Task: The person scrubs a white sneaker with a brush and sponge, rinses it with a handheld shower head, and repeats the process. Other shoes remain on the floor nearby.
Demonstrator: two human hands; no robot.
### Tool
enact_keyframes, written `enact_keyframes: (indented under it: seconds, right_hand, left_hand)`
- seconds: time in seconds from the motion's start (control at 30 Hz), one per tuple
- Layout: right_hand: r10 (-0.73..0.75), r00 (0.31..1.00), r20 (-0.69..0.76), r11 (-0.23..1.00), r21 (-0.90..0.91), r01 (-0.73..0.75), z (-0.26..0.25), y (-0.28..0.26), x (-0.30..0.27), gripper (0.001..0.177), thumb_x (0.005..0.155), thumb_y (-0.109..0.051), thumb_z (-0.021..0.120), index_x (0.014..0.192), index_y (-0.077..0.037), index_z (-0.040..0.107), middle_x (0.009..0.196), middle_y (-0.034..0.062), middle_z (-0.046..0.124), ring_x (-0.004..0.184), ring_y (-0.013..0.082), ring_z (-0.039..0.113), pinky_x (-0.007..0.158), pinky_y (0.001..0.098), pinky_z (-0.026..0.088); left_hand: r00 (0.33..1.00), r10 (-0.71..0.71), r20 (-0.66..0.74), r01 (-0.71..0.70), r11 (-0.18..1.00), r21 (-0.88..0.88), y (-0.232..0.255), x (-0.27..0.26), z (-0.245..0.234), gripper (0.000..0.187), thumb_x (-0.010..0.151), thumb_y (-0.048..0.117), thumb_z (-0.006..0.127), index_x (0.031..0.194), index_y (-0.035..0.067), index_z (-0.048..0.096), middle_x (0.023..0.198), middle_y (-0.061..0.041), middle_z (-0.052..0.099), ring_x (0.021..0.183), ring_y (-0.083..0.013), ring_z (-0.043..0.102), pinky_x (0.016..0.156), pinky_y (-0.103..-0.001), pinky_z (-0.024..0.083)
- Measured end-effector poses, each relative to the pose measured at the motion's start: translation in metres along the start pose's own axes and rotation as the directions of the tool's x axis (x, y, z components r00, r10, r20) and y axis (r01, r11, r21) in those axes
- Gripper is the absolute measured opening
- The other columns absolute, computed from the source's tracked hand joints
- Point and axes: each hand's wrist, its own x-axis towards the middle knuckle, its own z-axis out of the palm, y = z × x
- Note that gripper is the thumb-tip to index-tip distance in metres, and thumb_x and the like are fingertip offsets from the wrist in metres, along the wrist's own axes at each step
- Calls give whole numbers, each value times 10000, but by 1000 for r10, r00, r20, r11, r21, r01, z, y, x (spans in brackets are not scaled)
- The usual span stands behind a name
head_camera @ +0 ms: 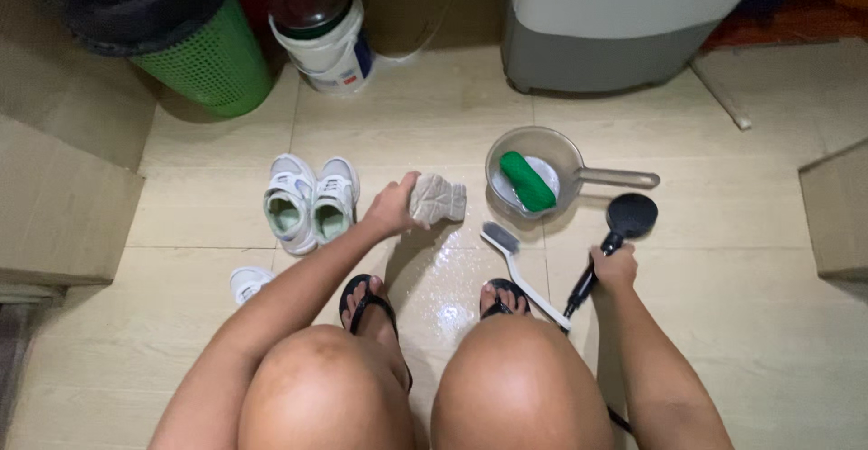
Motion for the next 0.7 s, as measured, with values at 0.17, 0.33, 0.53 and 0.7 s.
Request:
enact_keyframes:
  seconds: [0.17,0.33,0.53,0.7]
  right_hand:
    - [59,996,66,936,344,-78,-6,-15,-18,403,828,-243,745,1109,-14,570,826,195,663,720,342,660,683,483,536]
    - [36,984,176,669,727,-154,-63,-58,-79,210,988,-223,621,994,-35,527,554,100,513,373,191,509,345,363,431]
    - [-345,847,405,736,677,-24,-125,-177,-132,281,977,-308,644,936,-39,576,522,51,525,380,168,517,354,337,433]
    - [-521,638,567,799,587,132,-135,-262,-157,313,965,-303,629,864,-15,556,485,59,548,349,173,565,336,337,455]
  left_hand:
    - [993,50,-111,-65,989,-132,-17,-3,12,1099,585,288,979,1489,227,358,1289,-272,556,1187,-457,598,1010,-482,520]
    - [990,29,-140,-58,977,-207,-27,4,19,1110,562,273,987,1480,226,364,1321,-274,518,1219,-450,571,1041,-469,494]
    - [977,43,-210,-114,934,-340,-41,7,21,1085,549,308,988,1456,191,403,1303,-255,551,1228,-423,574,1050,-459,483]
    - [968,61,-242,-147,923,-357,-48,8,25,1093,527,331,987,1457,186,430,1281,-254,565,1215,-425,575,1046,-465,482]
